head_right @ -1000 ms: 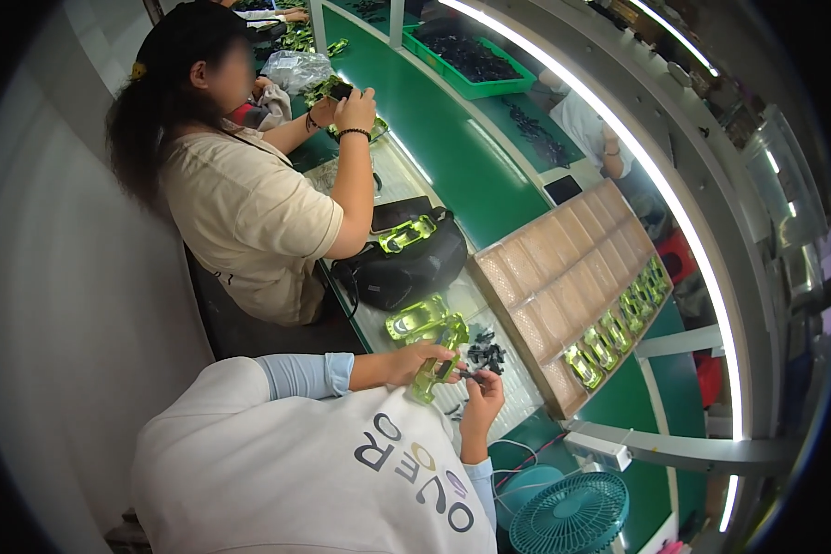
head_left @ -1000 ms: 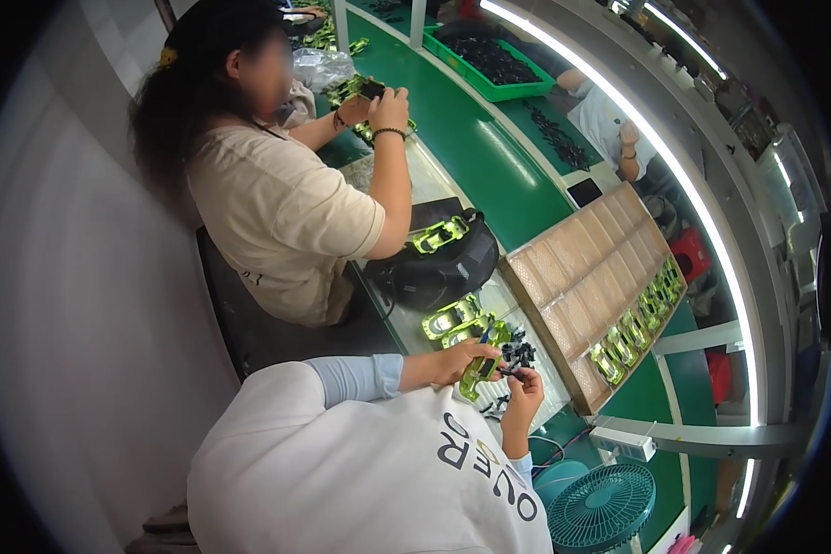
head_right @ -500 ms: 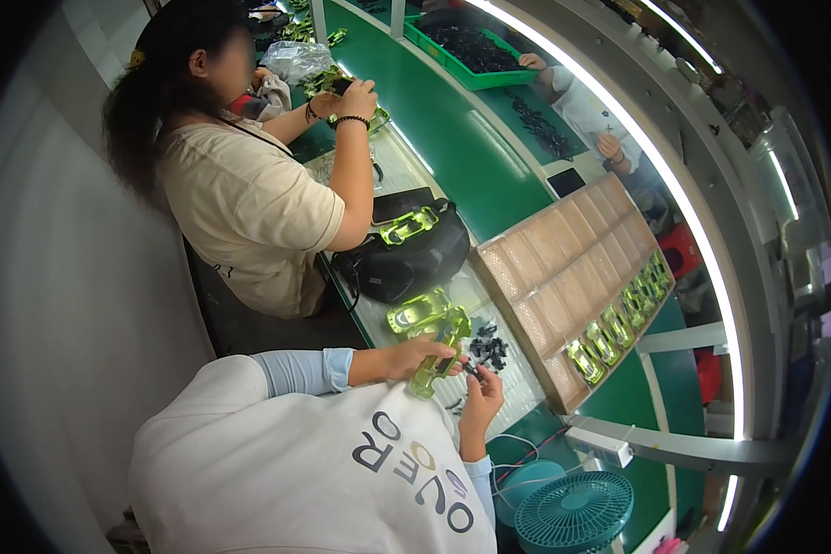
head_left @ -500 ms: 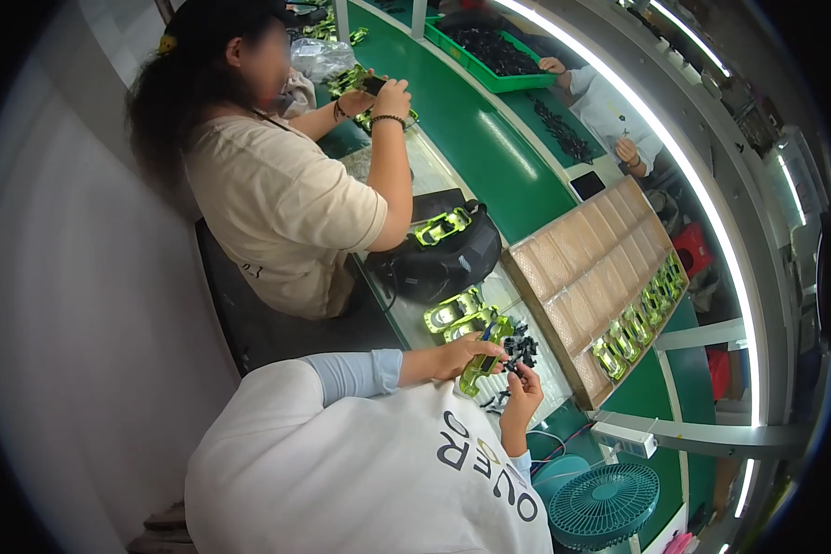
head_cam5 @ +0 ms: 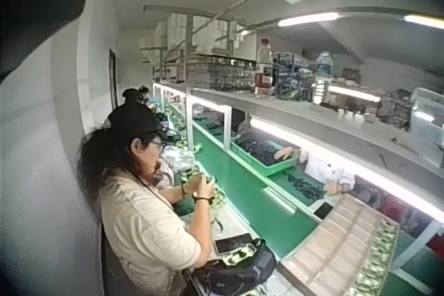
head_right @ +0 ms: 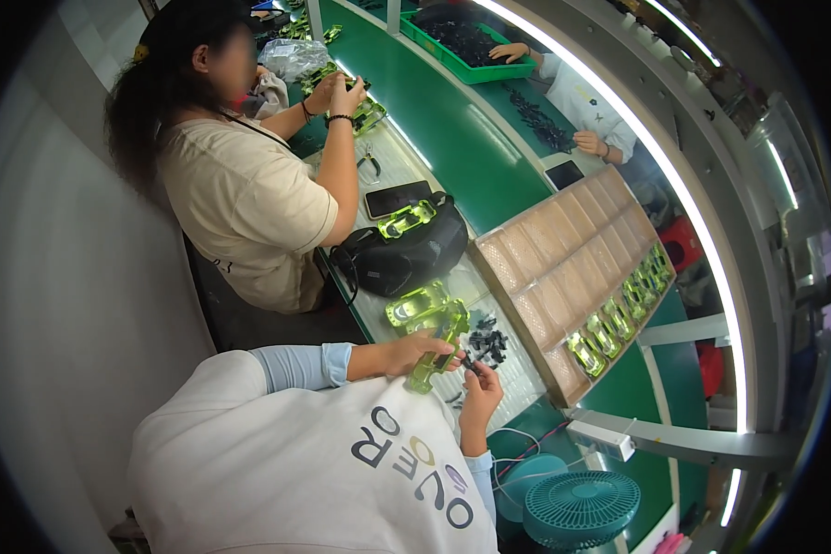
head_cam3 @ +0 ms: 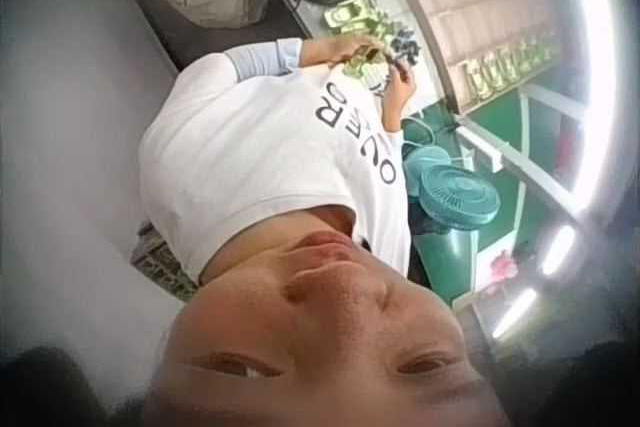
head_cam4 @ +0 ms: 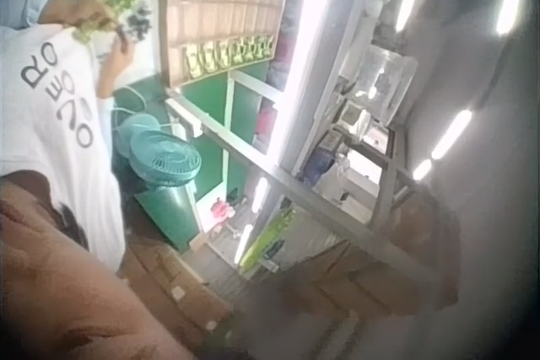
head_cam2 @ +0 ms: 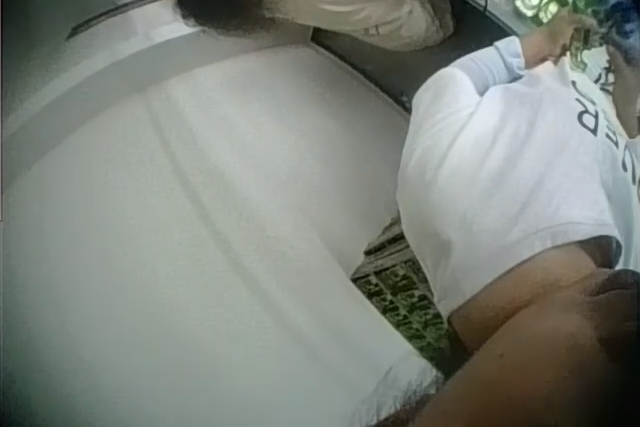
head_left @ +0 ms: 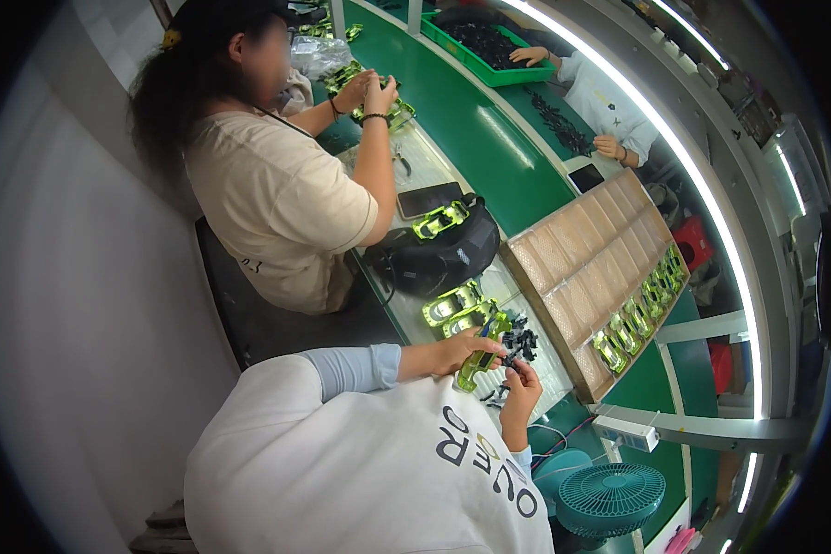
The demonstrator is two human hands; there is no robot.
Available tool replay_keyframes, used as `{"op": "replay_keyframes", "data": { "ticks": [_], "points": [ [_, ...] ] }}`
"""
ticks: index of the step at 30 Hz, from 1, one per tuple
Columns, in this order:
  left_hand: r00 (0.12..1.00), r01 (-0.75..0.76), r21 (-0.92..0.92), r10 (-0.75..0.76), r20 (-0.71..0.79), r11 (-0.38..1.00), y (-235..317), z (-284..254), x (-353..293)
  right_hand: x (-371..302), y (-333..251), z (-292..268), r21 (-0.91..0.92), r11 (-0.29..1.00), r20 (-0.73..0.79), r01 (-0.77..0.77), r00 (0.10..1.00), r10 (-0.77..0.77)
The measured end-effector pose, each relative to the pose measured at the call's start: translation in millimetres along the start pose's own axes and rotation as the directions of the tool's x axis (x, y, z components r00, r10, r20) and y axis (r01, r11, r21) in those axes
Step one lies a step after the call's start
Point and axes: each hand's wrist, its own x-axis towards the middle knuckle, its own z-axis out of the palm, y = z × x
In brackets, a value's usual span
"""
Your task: The person assembles toy cars by fitting small black components into car shells by hand and placing the assembled shells on the table.
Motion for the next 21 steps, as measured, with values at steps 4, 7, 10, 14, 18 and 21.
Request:
{"op": "replay_keyframes", "data": {
  "ticks": [4, 7, 10, 14, 18, 21],
  "points": [
    [1.0, 0.002, 0.004, -0.002, -0.001, 1.0, -3.0, -1.2, 1.2, -0.2, 2.8, -2.7, 0.03, 0.999, 0.02, -0.031, 0.999, 0.03],
    [1.0, 0.009, 0.011, -0.009, -0.004, 1.0, -3.2, 1.2, 1.8, -1.1, 0.4, -3.7, 0.034, 0.998, 0.018, -0.043, 0.999, 0.043],
    [1.0, 0.006, 0.012, -0.006, -0.007, 1.0, -2.8, 2.5, 1.6, -0.2, 2.9, -4.6, 0.059, 0.997, 0.02, -0.052, 0.999, 0.05],
    [1.0, 0.004, 0.008, -0.003, -0.012, 1.0, -1.5, 2.0, -0.9, -1.1, 2.0, -3.1, 0.054, 0.998, 0.023, -0.041, 0.999, 0.04],
    [1.0, 0.008, 0.007, -0.008, 0.0, 1.0, -1.9, 1.5, 1.4, 0.0, 3.5, -5.0, 0.053, 0.997, 0.019, -0.058, 0.998, 0.057],
    [1.0, 0.019, 0.024, -0.019, -0.007, 1.0, -0.9, 3.2, 0.0, -0.5, 3.9, -5.3, 0.073, 0.995, 0.024, -0.07, 0.997, 0.068]
  ]
}}
